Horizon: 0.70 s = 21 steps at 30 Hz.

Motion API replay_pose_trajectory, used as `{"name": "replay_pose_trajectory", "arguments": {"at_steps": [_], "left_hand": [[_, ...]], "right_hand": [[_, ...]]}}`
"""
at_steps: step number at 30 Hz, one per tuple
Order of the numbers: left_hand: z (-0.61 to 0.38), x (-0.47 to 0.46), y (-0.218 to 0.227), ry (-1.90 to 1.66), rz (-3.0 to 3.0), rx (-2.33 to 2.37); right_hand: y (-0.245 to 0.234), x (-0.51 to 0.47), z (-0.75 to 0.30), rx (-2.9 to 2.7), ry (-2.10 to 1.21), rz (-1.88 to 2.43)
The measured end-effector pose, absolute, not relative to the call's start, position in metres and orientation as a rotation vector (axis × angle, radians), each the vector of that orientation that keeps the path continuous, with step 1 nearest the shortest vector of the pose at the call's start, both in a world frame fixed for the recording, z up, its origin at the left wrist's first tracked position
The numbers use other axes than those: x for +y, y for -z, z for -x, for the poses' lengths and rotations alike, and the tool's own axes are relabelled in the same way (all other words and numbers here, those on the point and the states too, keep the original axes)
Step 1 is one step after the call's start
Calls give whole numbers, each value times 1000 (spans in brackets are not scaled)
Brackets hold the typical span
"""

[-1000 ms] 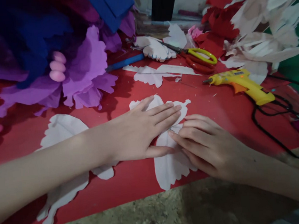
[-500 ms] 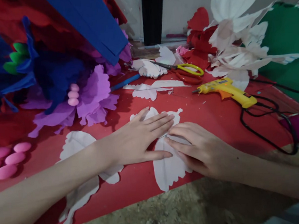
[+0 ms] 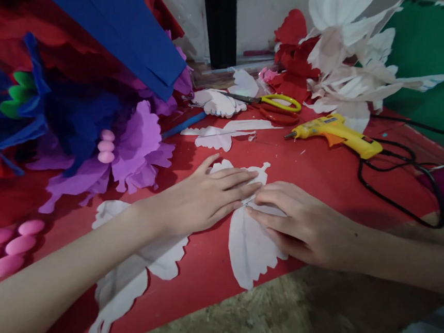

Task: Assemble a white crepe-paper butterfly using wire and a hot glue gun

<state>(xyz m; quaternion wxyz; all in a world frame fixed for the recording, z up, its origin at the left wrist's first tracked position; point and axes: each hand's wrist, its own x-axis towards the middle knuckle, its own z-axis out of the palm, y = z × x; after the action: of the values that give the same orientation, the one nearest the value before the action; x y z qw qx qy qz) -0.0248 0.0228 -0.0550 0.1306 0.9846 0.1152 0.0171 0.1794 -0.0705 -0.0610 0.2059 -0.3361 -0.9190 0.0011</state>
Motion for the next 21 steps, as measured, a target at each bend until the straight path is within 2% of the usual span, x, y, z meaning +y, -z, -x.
{"name": "replay_pose_trajectory", "arguments": {"at_steps": [15, 21], "left_hand": [[22, 20, 55, 96, -2815, 275], [21, 19, 53, 114, -2806, 290]], "right_hand": [[62, -71, -180, -2614, -10, 893], [61, -74, -179, -2622, 114, 900]]}}
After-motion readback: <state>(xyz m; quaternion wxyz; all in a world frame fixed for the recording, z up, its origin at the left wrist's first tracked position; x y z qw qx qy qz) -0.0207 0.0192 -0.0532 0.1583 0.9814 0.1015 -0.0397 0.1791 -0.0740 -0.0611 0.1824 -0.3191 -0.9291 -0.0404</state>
